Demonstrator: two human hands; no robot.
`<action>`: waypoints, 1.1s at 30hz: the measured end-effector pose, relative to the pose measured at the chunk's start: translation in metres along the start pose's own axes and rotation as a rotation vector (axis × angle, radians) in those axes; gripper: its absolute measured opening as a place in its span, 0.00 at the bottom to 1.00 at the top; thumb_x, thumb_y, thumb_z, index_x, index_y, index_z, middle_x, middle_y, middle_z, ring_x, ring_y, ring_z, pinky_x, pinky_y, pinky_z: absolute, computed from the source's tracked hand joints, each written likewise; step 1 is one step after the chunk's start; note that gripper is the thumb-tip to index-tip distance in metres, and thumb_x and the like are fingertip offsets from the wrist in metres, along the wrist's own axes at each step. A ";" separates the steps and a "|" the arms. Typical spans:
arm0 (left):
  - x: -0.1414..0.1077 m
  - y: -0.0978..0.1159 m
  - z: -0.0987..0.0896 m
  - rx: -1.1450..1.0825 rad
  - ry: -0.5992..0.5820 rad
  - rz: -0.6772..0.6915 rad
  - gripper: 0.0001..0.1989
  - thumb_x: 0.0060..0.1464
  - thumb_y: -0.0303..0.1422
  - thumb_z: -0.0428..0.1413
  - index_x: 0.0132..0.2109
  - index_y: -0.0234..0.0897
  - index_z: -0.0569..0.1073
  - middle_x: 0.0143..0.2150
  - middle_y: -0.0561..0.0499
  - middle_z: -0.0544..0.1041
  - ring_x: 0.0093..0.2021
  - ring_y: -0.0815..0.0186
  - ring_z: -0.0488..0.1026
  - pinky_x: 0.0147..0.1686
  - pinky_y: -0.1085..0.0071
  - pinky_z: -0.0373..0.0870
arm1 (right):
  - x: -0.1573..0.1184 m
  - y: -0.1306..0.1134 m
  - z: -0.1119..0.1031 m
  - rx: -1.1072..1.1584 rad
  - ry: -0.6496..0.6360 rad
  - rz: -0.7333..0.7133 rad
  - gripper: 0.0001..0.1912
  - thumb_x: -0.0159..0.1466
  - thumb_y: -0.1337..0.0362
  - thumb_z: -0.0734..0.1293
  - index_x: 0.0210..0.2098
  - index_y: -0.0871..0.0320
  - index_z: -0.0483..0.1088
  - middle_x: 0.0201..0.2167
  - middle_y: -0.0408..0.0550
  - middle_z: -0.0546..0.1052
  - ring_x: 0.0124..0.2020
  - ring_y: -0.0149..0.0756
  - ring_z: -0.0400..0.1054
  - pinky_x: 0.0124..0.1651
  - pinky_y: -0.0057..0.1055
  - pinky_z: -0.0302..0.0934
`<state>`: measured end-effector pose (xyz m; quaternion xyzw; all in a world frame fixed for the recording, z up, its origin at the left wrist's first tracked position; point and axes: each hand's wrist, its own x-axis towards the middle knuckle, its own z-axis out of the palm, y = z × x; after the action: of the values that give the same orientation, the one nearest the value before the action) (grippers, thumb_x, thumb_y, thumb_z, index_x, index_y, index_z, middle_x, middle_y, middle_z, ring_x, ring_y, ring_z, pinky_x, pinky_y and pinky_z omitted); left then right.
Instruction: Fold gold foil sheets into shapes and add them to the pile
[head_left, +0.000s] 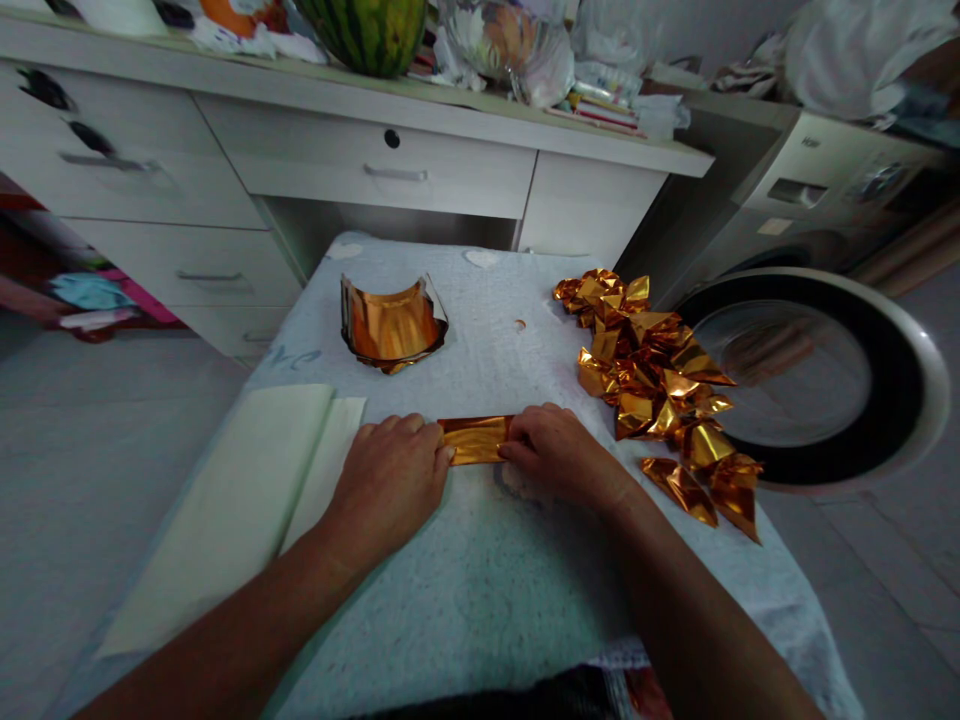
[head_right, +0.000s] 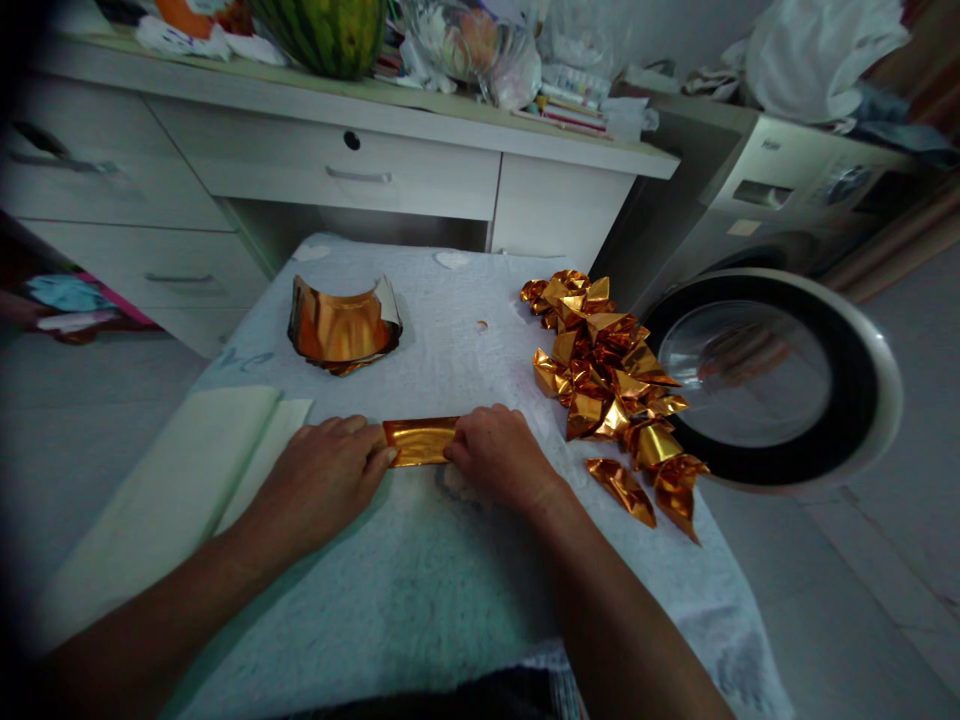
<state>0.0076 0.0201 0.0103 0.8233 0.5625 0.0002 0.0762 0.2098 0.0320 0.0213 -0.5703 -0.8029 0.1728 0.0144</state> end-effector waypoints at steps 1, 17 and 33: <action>0.000 0.000 0.000 0.002 0.002 0.001 0.14 0.63 0.35 0.46 0.38 0.36 0.75 0.37 0.44 0.76 0.40 0.52 0.73 0.39 0.56 0.65 | 0.000 0.000 0.000 -0.004 0.001 0.001 0.09 0.64 0.63 0.65 0.30 0.58 0.76 0.32 0.49 0.79 0.36 0.37 0.69 0.39 0.31 0.54; -0.002 0.002 0.001 0.029 0.029 -0.012 0.13 0.63 0.35 0.47 0.37 0.37 0.73 0.36 0.44 0.76 0.40 0.51 0.73 0.38 0.56 0.64 | -0.001 -0.002 0.001 -0.032 0.003 0.021 0.10 0.65 0.62 0.66 0.29 0.57 0.73 0.32 0.48 0.78 0.36 0.37 0.68 0.38 0.31 0.52; 0.001 -0.005 0.005 -0.184 0.053 0.042 0.07 0.62 0.30 0.49 0.38 0.39 0.71 0.38 0.48 0.75 0.41 0.57 0.69 0.39 0.61 0.62 | -0.003 -0.018 0.009 0.081 0.062 -0.206 0.12 0.61 0.77 0.58 0.31 0.59 0.70 0.33 0.46 0.73 0.36 0.33 0.64 0.41 0.30 0.54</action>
<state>0.0043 0.0224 0.0049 0.8241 0.5446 0.0755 0.1366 0.1923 0.0215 0.0182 -0.4887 -0.8489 0.1850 0.0800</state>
